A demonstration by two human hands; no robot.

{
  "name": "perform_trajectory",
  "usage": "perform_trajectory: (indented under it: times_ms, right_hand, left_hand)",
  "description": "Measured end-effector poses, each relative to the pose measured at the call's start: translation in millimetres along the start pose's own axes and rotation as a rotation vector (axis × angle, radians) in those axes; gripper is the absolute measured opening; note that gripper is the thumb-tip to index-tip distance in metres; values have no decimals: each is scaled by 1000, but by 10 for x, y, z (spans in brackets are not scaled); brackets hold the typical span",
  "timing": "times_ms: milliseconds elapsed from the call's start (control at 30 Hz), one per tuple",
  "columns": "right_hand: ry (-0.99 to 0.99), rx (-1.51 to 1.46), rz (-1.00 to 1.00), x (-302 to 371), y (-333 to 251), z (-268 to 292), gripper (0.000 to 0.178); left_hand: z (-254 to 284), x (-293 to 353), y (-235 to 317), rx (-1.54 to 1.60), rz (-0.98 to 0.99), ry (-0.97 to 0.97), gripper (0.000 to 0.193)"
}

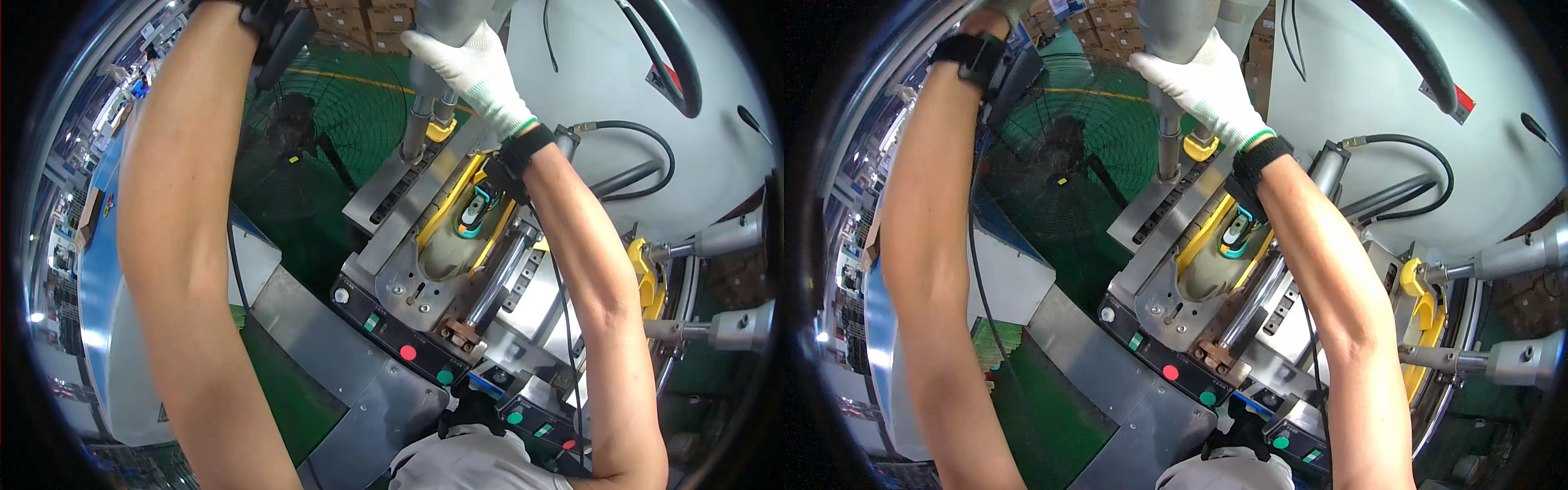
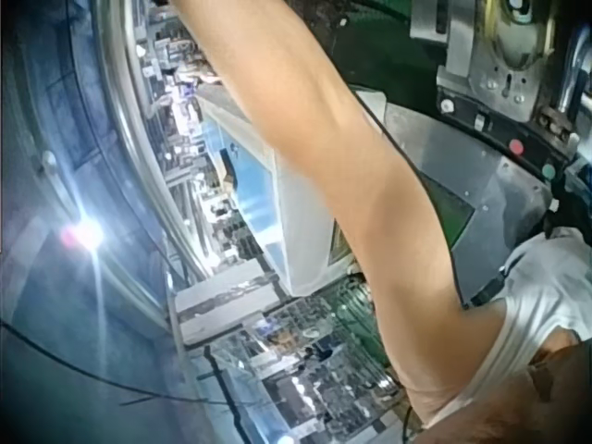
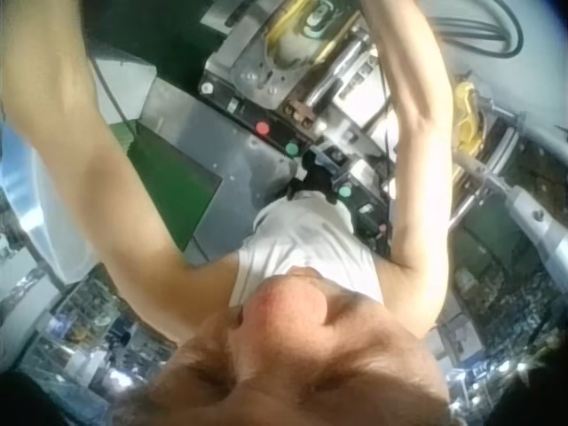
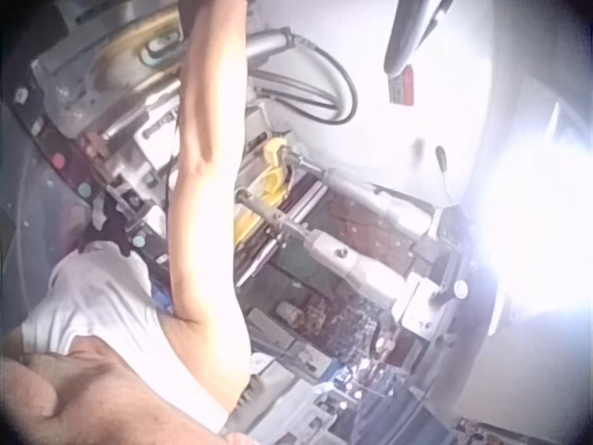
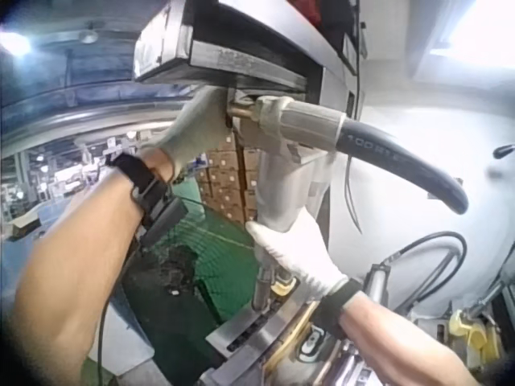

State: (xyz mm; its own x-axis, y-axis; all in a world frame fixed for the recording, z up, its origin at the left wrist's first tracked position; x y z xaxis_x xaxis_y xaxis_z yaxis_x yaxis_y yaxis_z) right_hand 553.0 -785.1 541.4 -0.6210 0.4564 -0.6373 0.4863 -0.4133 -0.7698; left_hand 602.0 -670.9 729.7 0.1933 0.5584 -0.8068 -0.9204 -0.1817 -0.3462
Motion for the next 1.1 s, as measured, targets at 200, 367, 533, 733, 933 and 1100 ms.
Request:
perform_trajectory:
  times_ms: [200,367,533,733,933,1100]
  right_hand:
    - [77,78,-21,105,-208,399,58]
    - [66,369,-47,830,-162,291,70]
    - [-112,187,-183,3225,-922,232,57]
    - [-613,756,-264,5678,40,108,76]
    - [-739,901,-201,6085,207,82,72]
    - [-662,870,-251,5899,57,199,70]
  left_hand:
    - [142,1398,1085,257,424,-14,42]
    - [677,4088,2444,386,893,-431,35]
    - [1386,6227,4128,549,1543,-620,29]
    - [1744,7730,5821,701,1803,-797,34]
    - [2020,8759,6551,681,1925,-791,30]
    - [2144,8624,6511,799,2223,-696,31]
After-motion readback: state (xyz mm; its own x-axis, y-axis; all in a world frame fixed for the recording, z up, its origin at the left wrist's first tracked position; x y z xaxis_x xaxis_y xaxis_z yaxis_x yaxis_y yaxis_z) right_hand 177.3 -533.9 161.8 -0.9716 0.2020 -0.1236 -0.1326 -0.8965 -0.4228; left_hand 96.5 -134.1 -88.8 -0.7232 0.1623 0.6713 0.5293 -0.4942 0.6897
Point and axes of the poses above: each hand's wrist, its own x-axis away from the middle knuckle, its own z-axis out of the back of the hand, y = z × x, the point moved 10 cm from there along -x, towards the middle knuckle, and after that the axes turned 9 degrees about y, right-handed, at the moved point
